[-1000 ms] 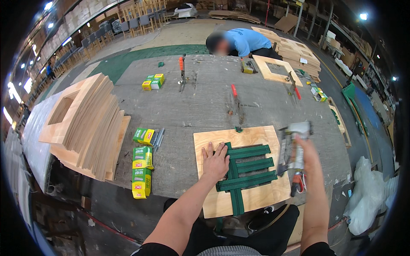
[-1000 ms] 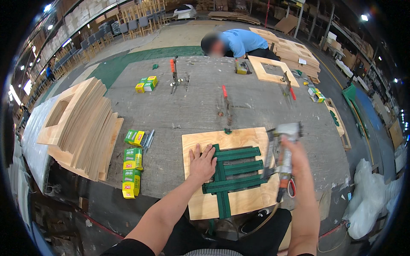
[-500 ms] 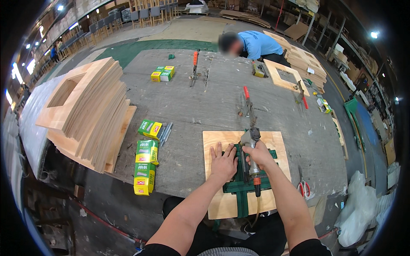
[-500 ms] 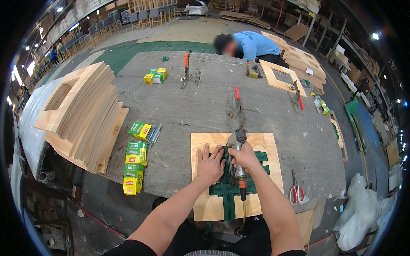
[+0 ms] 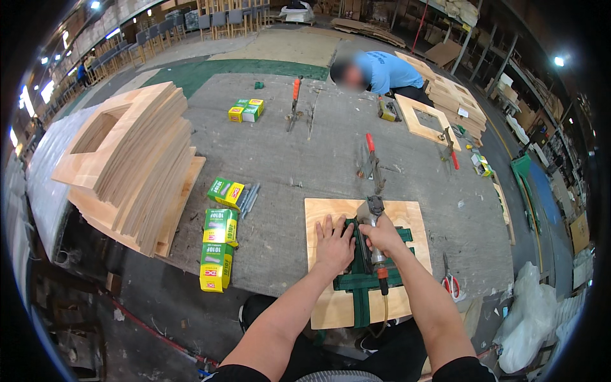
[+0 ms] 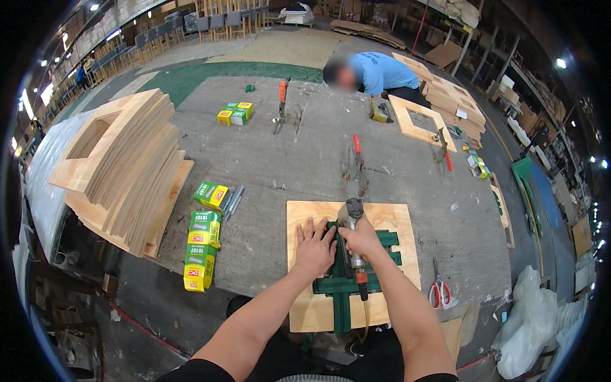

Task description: The person assembles a cushion by weaving green webbing straps across a square wooden board and securing them with a pneumatic staple gun. The person repeatedly places straps, aligns them, and staples them in place while another worker performs similar work nearby.

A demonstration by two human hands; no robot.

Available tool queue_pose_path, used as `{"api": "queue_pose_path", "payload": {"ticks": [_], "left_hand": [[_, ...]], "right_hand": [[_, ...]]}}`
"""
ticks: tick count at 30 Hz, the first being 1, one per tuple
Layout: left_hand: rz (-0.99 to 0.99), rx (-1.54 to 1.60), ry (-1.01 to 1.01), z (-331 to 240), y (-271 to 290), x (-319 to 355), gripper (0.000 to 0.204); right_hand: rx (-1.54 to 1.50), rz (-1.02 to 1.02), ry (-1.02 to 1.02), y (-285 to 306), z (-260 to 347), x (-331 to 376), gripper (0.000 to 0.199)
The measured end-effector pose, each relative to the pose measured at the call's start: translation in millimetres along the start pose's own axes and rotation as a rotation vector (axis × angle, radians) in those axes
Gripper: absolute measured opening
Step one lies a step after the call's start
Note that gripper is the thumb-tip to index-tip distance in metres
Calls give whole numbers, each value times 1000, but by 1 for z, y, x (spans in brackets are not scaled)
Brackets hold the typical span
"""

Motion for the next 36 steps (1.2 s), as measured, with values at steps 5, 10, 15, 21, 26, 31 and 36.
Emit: {"api": "queue_pose_path", "payload": {"ticks": [5, 10, 15, 21, 26, 31, 36], "left_hand": [[-43, 19, 45, 15, -3, 1, 43], [-26, 50, 34, 11, -2, 0, 42], [-18, 96, 55, 18, 0, 4, 41], [-13, 122, 66, 13, 2, 1, 38], [-27, 151, 76, 17, 2, 2, 34], [-58, 152, 76, 16, 1, 2, 32], [-80, 163, 84, 21, -2, 2, 31]], "right_hand": [[1, -3, -13, -20, 13, 6, 31], [9, 29, -21, -13, 7, 3, 38], [0, 63, -29, -21, 4, 3, 37], [18, 52, -61, -18, 8, 2, 26], [29, 62, -46, -21, 10, 9, 26], [22, 56, -31, -21, 7, 11, 27], [28, 46, -39, -15, 6, 10, 27]]}}
Point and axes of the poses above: each hand's wrist, its own x-axis away from the middle knuckle, its own y-axis out of the back of the hand, z = x × y, the point moved 4 cm from there along -x, towards the middle knuckle, and after that the axes turned 15 degrees about -x, right-handed, at the moved point
